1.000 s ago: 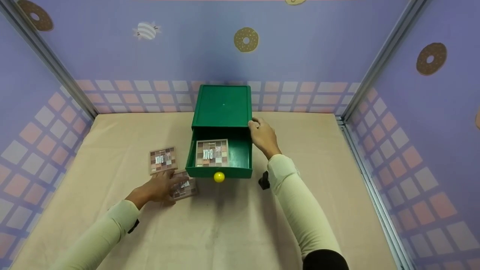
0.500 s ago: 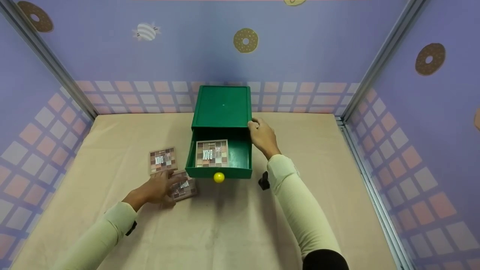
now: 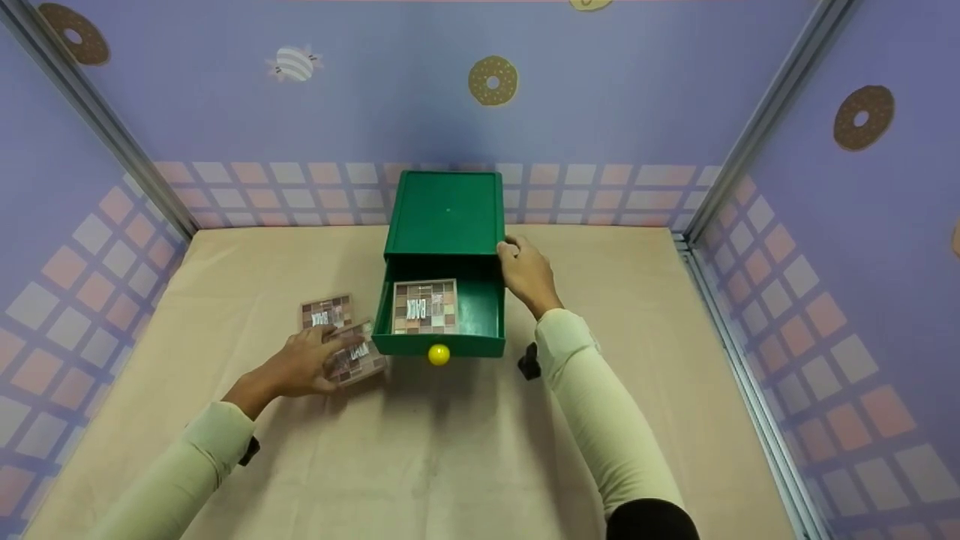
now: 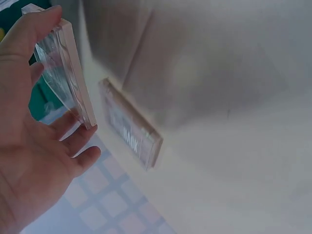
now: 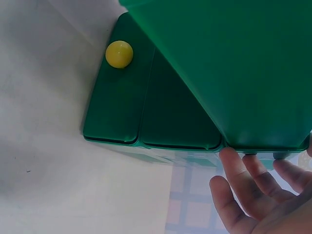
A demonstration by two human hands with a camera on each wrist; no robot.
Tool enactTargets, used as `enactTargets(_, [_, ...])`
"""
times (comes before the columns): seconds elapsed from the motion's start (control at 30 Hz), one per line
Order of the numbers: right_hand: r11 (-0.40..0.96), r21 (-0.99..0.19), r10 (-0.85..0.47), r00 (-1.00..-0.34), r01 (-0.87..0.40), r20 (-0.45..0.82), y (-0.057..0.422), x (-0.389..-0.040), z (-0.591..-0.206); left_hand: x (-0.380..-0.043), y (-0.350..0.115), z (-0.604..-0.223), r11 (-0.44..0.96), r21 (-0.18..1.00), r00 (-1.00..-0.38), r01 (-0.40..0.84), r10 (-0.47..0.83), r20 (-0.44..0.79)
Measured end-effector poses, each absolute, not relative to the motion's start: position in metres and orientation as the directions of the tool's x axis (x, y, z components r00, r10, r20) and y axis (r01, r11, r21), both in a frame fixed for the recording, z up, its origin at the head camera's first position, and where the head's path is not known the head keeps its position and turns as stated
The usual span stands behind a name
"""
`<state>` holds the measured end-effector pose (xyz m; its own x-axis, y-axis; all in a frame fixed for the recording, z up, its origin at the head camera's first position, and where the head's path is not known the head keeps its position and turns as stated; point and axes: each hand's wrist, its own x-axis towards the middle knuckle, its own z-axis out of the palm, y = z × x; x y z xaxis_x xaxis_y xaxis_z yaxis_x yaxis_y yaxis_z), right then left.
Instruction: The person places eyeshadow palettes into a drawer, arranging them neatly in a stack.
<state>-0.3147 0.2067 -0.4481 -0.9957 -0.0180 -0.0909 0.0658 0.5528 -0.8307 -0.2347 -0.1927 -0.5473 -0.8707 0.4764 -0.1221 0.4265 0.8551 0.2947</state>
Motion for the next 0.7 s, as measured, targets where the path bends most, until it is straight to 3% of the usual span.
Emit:
enactTargets(0.4, [0.551,-0.832,-0.032,-0.995,0.063,-0.096,0.208,-0.314,-0.448,-0.242,-0.218,-0.503,0.817,0.400,-0.895,0.416,0.445,0.023])
enactTargets(0.7, [0.546,-0.836,-0.024,-0.996,0.060,-0.087,0.207,-0.314,-0.448,-0.246,-0.221,-0.466,0.820,0.399,-0.904,0.411,0.422,0.065])
